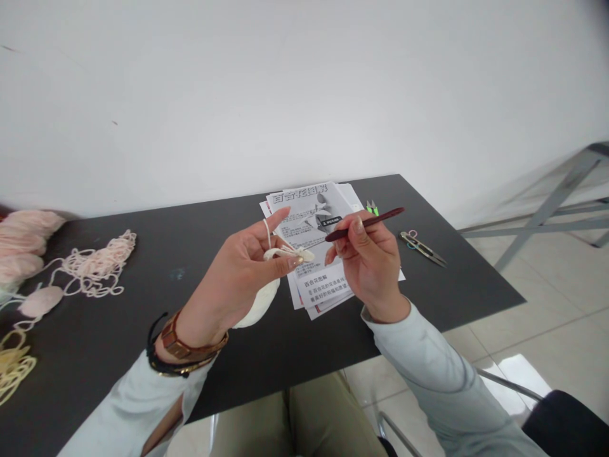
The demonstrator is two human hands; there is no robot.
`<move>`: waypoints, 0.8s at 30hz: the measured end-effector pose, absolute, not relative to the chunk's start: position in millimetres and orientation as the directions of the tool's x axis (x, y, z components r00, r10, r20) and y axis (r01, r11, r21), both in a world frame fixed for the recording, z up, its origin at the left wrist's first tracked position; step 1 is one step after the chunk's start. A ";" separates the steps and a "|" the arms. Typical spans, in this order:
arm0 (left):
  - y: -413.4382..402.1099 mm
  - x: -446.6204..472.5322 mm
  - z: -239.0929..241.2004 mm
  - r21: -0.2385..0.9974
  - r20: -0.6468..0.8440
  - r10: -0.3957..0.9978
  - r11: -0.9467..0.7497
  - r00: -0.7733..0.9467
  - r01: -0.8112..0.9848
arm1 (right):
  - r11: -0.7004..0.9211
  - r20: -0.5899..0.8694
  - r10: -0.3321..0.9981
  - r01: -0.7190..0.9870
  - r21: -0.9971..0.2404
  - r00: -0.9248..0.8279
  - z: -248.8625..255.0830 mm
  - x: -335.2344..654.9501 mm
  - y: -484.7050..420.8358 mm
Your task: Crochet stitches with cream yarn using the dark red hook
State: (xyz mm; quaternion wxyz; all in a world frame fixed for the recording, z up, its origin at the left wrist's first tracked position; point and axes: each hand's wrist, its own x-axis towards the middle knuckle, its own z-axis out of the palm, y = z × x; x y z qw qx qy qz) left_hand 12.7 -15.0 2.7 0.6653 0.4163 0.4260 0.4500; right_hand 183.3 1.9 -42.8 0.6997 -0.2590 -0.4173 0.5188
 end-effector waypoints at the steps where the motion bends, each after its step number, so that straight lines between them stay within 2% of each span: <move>1: -14.9 12.8 2.7 0.937 -0.194 0.953 0.250 0.234 -0.243 | 0.321 0.309 0.945 -0.509 -0.799 0.110 -42.7 183.5 1.7; 5: -14.5 12.5 1.4 0.938 -0.188 0.953 0.246 0.237 -0.245 | 0.324 0.317 0.943 -0.508 -0.798 0.102 -42.5 184.5 1.8; 10: -14.8 12.9 2.6 0.938 -0.196 0.952 0.252 0.233 -0.239 | 0.409 0.411 0.906 -0.468 -0.783 0.104 -44.1 186.4 1.4; 17: -15.1 15.0 5.1 0.934 -0.213 0.953 0.263 0.213 -0.243 | 0.557 0.542 0.830 -0.249 -0.793 0.130 -48.2 187.3 -3.6; 24: -13.5 16.4 0.2 0.971 -0.164 0.978 0.183 0.130 -0.155 | 0.730 0.727 0.682 -0.015 -0.684 0.079 -49.4 187.2 -10.1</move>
